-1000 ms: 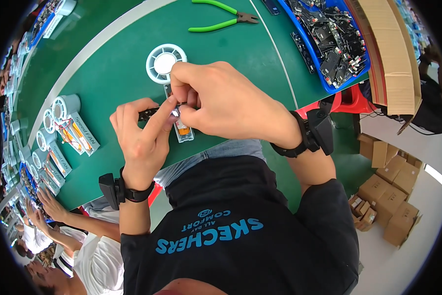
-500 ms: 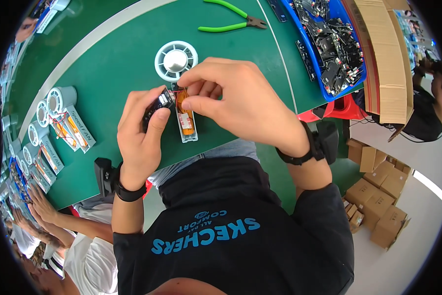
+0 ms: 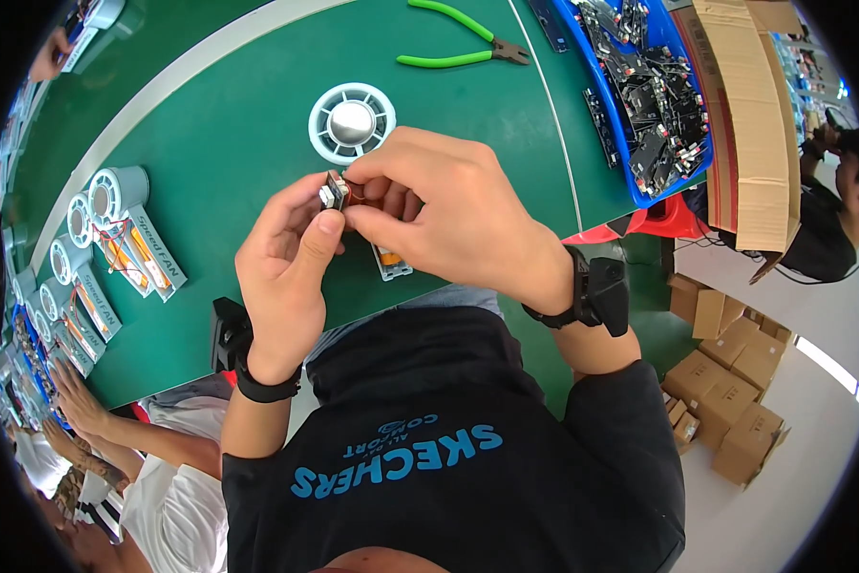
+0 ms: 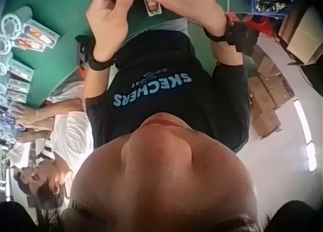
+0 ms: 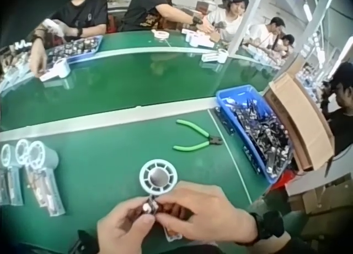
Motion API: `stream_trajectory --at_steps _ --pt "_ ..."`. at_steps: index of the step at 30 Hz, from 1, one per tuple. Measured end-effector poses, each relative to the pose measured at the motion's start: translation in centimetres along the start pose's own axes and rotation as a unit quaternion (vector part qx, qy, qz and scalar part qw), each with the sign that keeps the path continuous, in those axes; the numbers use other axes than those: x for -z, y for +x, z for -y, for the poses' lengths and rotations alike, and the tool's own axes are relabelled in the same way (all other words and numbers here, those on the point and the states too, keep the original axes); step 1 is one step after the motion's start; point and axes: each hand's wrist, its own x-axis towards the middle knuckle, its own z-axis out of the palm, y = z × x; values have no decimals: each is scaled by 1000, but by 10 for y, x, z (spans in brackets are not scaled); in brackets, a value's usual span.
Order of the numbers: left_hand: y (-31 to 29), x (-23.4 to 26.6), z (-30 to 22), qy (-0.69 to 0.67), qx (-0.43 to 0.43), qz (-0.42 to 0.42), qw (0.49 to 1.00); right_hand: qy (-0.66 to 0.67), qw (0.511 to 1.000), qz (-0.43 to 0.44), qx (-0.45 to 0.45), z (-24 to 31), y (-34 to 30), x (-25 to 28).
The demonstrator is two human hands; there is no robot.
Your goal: Assemble printed circuit boards onto circular plastic frames on an electronics production line.
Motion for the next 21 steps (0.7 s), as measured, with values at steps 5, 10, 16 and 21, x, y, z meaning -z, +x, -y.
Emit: stream_trajectory --at_steps 5,10,16,21 --pt "-1 -6 4 57 -32 -9 998 -82 993 -8 81 -8 3 3" --pt "3 -8 14 117 -56 -34 991 -254 943 -56 207 -11 -2 -1" --pt "0 -7 19 251 -79 -68 962 -323 930 -56 165 8 -17 -7" --pt "0 -4 16 255 -61 -71 963 -329 940 0 93 18 -16 -2"
